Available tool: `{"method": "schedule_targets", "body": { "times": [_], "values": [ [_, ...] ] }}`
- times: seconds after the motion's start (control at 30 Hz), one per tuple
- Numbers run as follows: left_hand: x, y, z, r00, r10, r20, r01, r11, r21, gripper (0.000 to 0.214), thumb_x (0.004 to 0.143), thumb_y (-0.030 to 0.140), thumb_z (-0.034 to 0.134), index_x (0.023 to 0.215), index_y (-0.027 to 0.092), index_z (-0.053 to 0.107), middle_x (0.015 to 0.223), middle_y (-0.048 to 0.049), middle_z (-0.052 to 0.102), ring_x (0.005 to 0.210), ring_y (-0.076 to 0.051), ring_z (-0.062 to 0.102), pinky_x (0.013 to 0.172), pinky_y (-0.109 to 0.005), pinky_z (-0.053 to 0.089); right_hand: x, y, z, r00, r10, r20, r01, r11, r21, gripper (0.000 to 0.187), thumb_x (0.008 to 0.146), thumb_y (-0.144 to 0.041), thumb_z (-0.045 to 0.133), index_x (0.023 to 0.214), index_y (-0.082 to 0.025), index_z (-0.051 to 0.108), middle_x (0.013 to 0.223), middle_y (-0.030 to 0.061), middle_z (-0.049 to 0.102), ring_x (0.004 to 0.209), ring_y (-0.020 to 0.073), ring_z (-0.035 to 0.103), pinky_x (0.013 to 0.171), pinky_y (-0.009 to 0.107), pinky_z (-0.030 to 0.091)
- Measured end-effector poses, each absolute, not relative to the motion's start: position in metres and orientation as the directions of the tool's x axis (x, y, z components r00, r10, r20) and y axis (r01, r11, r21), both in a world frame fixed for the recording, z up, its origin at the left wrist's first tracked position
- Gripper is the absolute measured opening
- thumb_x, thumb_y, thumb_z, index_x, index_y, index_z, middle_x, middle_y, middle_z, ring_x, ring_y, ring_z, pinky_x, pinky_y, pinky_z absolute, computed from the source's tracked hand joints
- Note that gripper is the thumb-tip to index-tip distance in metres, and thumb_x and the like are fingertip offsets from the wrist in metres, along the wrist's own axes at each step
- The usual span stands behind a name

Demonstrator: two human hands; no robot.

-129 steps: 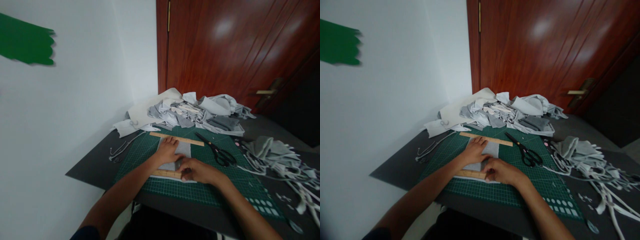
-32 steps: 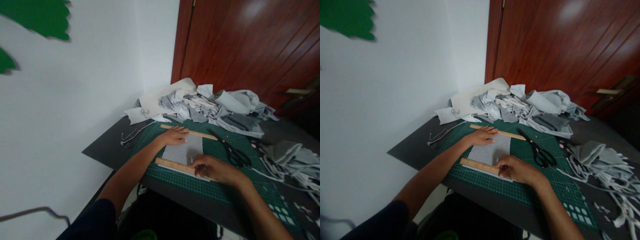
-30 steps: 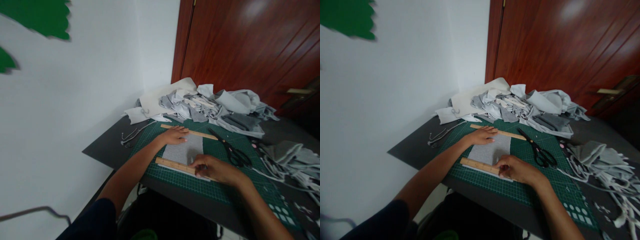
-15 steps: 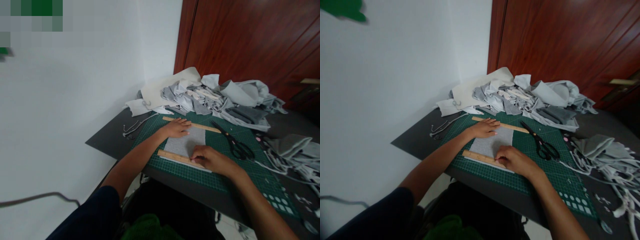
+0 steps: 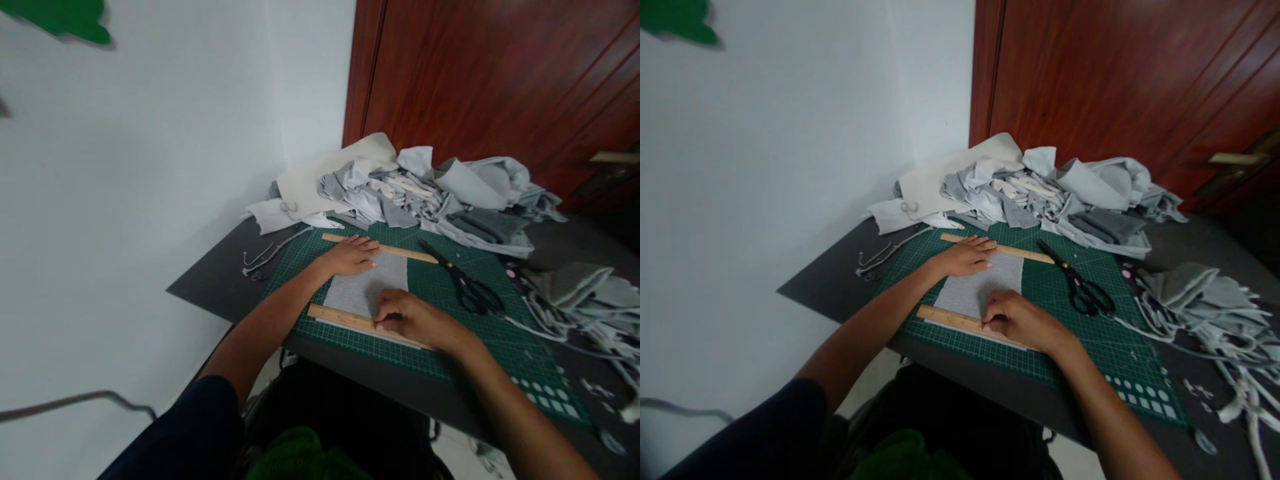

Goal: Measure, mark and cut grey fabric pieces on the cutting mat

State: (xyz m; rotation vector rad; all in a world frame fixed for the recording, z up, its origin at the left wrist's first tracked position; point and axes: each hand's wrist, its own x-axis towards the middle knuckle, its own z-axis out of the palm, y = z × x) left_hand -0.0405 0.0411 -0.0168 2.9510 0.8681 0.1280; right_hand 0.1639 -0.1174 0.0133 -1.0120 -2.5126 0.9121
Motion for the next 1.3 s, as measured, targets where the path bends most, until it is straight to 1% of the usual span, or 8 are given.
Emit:
{"method": "schedule_targets", "body": {
  "times": [0.4, 0.5, 0.63, 0.87, 0.97, 1.1, 1.2, 1.3],
  "values": [
    [-0.041, 0.047, -0.023, 0.844, 0.529, 0.084, 0.521, -0.847, 0.102, 0.056, 0.109, 0.047, 0.037, 0.16, 0.024, 0.039, 0.17, -0.0035, 0.032, 0.159, -0.026, 0.022, 0.129, -0.045, 0.011, 0.163, -0.116, 0.013, -0.714, 0.701, 0.007, 0.504, 0.521, -0.689, 0.009, 0.096, -0.025, 0.072, 0.09, -0.022, 0.078, 0.095, 0.0032, 0.067, 0.092, 0.0186, 0.063, 0.083, 0.03, 0.045],
    [-0.042, 0.05, -0.024, 0.855, 0.508, 0.106, 0.5, -0.861, 0.09, 0.055, 0.109, 0.046, 0.037, 0.16, 0.025, 0.04, 0.169, -0.0044, 0.034, 0.158, -0.025, 0.024, 0.129, -0.045, 0.011, 0.163, -0.11, 0.009, -0.718, 0.695, 0.018, 0.464, 0.498, -0.733, 0.006, 0.093, -0.025, 0.076, 0.089, -0.021, 0.078, 0.089, 0.0018, 0.066, 0.087, 0.0171, 0.063, 0.079, 0.028, 0.046],
    [-0.043, 0.051, -0.021, 0.859, 0.503, 0.096, 0.494, -0.863, 0.107, 0.057, 0.109, 0.047, 0.035, 0.16, 0.023, 0.039, 0.17, -0.0064, 0.032, 0.158, -0.027, 0.025, 0.129, -0.046, 0.012, 0.164, -0.104, 0.005, -0.72, 0.694, 0.015, 0.44, 0.473, -0.764, 0.009, 0.09, -0.029, 0.079, 0.089, -0.02, 0.079, 0.088, 0.0015, 0.065, 0.083, 0.0162, 0.062, 0.075, 0.026, 0.046],
    [-0.043, 0.05, -0.018, 0.847, 0.524, 0.088, 0.517, -0.851, 0.096, 0.057, 0.11, 0.049, 0.032, 0.16, 0.023, 0.039, 0.17, -0.0051, 0.032, 0.159, -0.025, 0.024, 0.129, -0.044, 0.012, 0.164, -0.106, 0.007, -0.725, 0.688, 0.02, 0.464, 0.51, -0.724, 0.01, 0.09, -0.029, 0.08, 0.087, -0.019, 0.079, 0.087, 0.0014, 0.067, 0.083, 0.0157, 0.062, 0.075, 0.025, 0.045],
    [-0.044, 0.052, -0.021, 0.848, 0.52, 0.104, 0.515, -0.854, 0.077, 0.057, 0.11, 0.05, 0.031, 0.16, 0.026, 0.039, 0.17, -0.0046, 0.033, 0.158, -0.025, 0.027, 0.129, -0.044, 0.014, 0.161, -0.111, 0.013, -0.722, 0.692, -0.011, 0.521, 0.533, -0.667, 0.005, 0.091, -0.022, 0.076, 0.088, -0.019, 0.079, 0.084, 0.0009, 0.069, 0.08, 0.0148, 0.063, 0.073, 0.024, 0.044],
    [-0.044, 0.056, -0.025, 0.847, 0.518, 0.118, 0.515, -0.855, 0.056, 0.056, 0.11, 0.051, 0.031, 0.16, 0.027, 0.04, 0.17, -0.0031, 0.033, 0.158, -0.025, 0.027, 0.129, -0.043, 0.015, 0.157, -0.119, 0.022, -0.691, 0.722, -0.02, 0.587, 0.545, -0.598, 0.009, 0.09, -0.014, 0.073, 0.088, -0.02, 0.08, 0.084, 0.0011, 0.072, 0.078, 0.0143, 0.064, 0.071, 0.024, 0.042],
    [-0.044, 0.055, -0.026, 0.848, 0.517, 0.118, 0.515, -0.856, 0.052, 0.057, 0.11, 0.05, 0.032, 0.16, 0.026, 0.04, 0.17, -0.0038, 0.032, 0.158, -0.025, 0.026, 0.129, -0.043, 0.014, 0.157, -0.12, 0.026, -0.681, 0.731, -0.038, 0.594, 0.522, -0.612, 0.009, 0.09, -0.014, 0.073, 0.088, -0.019, 0.08, 0.084, 0.0014, 0.074, 0.079, 0.0147, 0.065, 0.071, 0.023, 0.042],
    [-0.044, 0.054, -0.025, 0.846, 0.523, 0.107, 0.519, -0.853, 0.062, 0.057, 0.11, 0.05, 0.033, 0.16, 0.025, 0.04, 0.17, -0.0043, 0.031, 0.158, -0.026, 0.025, 0.13, -0.044, 0.014, 0.157, -0.119, 0.025, -0.658, 0.748, -0.086, 0.606, 0.459, -0.649, 0.005, 0.09, -0.018, 0.074, 0.088, -0.019, 0.079, 0.082, 0.0007, 0.073, 0.075, 0.0142, 0.064, 0.066, 0.023, 0.041]
  ]
}}
